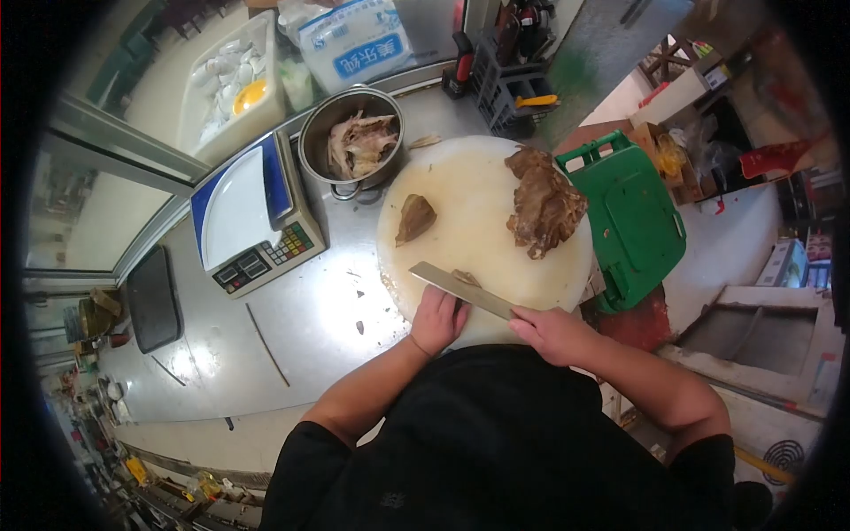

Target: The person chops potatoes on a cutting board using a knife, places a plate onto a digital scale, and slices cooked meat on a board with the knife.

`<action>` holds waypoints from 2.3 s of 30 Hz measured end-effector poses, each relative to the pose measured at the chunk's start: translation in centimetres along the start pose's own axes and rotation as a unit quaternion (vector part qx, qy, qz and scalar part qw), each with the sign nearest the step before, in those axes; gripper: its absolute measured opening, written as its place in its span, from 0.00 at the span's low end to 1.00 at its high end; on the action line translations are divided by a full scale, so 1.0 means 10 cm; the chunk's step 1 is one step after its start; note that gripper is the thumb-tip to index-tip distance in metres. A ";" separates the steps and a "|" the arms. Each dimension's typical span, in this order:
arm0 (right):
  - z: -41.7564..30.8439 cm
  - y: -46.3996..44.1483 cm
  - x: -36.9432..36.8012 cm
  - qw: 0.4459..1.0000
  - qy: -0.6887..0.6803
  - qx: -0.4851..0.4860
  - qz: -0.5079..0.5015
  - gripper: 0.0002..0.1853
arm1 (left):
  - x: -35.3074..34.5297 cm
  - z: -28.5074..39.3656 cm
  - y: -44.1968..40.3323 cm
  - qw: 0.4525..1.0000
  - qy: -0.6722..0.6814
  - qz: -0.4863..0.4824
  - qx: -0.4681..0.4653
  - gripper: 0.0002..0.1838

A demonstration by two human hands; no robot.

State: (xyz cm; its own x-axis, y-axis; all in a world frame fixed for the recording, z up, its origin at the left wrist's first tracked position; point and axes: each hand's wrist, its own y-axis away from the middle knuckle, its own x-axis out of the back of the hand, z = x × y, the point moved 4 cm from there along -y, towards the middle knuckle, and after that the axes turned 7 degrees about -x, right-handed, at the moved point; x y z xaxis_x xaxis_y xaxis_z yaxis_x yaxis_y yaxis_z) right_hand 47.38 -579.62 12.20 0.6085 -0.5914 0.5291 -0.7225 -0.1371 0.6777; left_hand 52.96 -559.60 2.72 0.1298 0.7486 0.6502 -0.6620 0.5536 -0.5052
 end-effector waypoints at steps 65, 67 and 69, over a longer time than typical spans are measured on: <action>0.18 -0.31 -0.15 0.984 -0.155 0.065 0.057 0.25 | 0.12 -0.09 -0.08 0.996 -0.037 -0.024 0.083 0.33; 0.23 -0.30 -0.17 0.983 -0.167 0.052 0.051 0.25 | 0.12 -0.04 -0.10 0.991 -0.097 -0.039 0.083 0.33; 0.23 -0.24 -0.16 0.984 -0.165 0.042 0.052 0.25 | 0.08 -0.01 -0.11 0.989 -0.082 -0.060 0.103 0.32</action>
State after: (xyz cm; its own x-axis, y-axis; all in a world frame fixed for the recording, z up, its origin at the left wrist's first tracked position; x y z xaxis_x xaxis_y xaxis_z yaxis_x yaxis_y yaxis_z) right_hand 47.39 -580.18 8.50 0.4006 -0.8301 0.3880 -0.8080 -0.1204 0.5767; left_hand 53.89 -559.53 3.74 0.1066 0.6027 0.7909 -0.7870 0.5372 -0.3033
